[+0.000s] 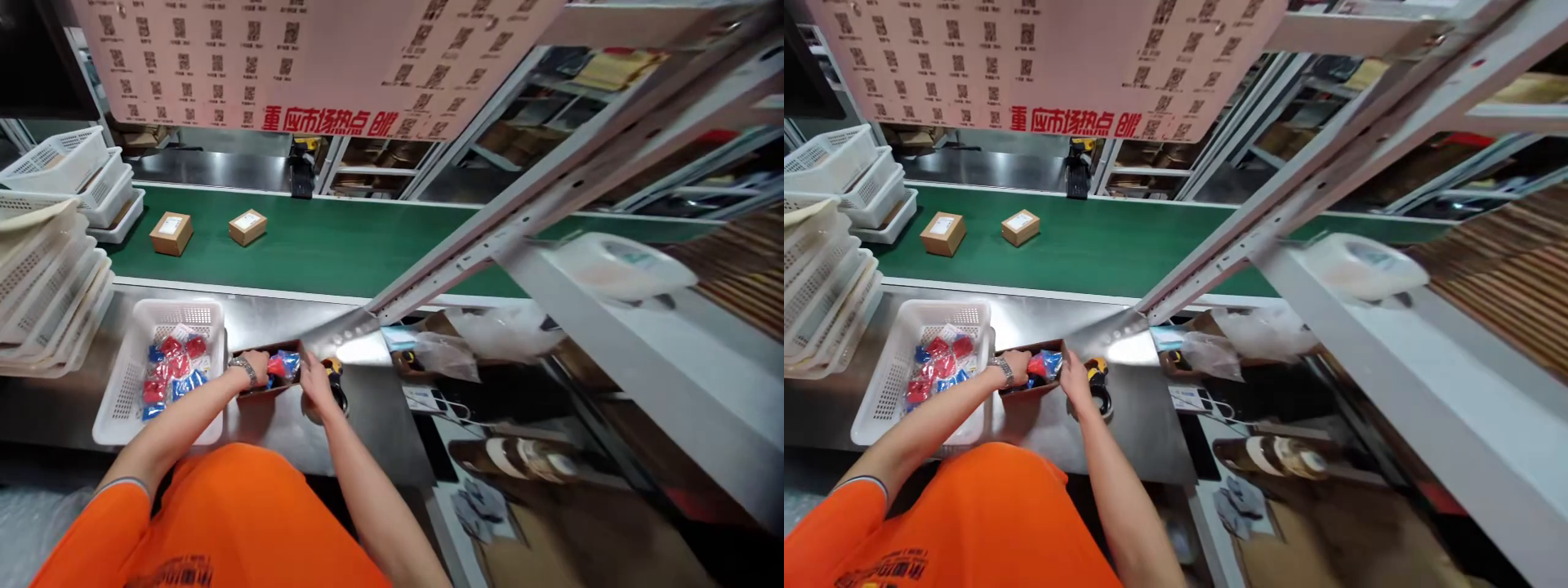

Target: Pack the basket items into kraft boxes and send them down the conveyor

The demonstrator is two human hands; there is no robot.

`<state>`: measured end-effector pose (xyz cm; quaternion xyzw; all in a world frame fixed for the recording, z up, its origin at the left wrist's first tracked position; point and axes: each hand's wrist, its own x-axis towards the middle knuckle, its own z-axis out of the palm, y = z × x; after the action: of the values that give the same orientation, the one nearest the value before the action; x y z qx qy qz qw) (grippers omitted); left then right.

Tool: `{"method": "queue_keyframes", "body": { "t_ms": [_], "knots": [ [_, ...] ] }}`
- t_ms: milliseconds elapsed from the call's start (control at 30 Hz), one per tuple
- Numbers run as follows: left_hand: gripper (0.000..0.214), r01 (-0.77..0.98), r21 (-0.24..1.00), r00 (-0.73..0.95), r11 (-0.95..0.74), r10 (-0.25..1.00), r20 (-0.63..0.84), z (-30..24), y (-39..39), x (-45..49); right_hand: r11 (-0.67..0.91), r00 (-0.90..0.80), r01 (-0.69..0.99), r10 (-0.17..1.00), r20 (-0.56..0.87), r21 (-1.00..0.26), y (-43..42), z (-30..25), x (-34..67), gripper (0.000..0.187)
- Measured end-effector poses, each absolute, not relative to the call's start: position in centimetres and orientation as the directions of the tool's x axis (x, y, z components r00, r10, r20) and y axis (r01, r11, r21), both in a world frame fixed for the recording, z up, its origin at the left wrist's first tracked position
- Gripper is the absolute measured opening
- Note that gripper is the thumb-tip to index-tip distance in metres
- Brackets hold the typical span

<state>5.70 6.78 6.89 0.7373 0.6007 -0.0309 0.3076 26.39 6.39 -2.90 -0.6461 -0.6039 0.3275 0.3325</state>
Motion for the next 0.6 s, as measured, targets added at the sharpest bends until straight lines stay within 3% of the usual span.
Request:
{"method": "queue_keyframes", "body": {
  "t_ms": [100, 167, 300, 367, 467, 600],
  "knots": [
    [0.061, 0.946, 0.325, 0.203, -0.023, 0.821, -0.533, 6.1, 6.6, 7.0, -0.08, 0.088, 0.546, 0.995, -0.038, -0.834, 6.7, -3.1, 26.3, 0.044],
    [0.068, 0.937, 0.348, 0.208, -0.03, 0.849, -0.487, 5.9, 5.7, 7.1, -0.091, 0.085, 0.535, 0.995, -0.054, -0.84, 6.9, -3.3, 26.4, 0.044],
    [0.058, 0.788, 0.555, 0.347, -0.265, 0.937, -0.047, 6.0, 3.2, 3.0, -0.108, 0.085, 0.517, 0.994, -0.075, -0.849, 6.8, -3.9, 26.7, 0.046],
    [0.057, 0.794, 0.54, 0.297, -0.281, 0.953, 0.06, 6.0, 1.8, -1.8, -0.118, 0.092, 0.523, 0.992, -0.082, -0.844, 6.9, -4.2, 26.9, 0.048],
    [0.072, 0.931, 0.362, 0.088, -0.045, 0.991, -0.103, 5.7, -0.3, -10.1, -0.131, 0.076, 0.55, 0.991, -0.106, -0.825, 7.1, -4.4, 27.0, 0.052],
    [0.13, 0.972, 0.125, -0.124, 0.199, 0.885, -0.449, 3.9, -3.0, -17.6, -0.118, 0.041, 0.611, 0.992, -0.118, -0.783, 7.3, -4.1, 27.0, 0.055]
  ]
}}
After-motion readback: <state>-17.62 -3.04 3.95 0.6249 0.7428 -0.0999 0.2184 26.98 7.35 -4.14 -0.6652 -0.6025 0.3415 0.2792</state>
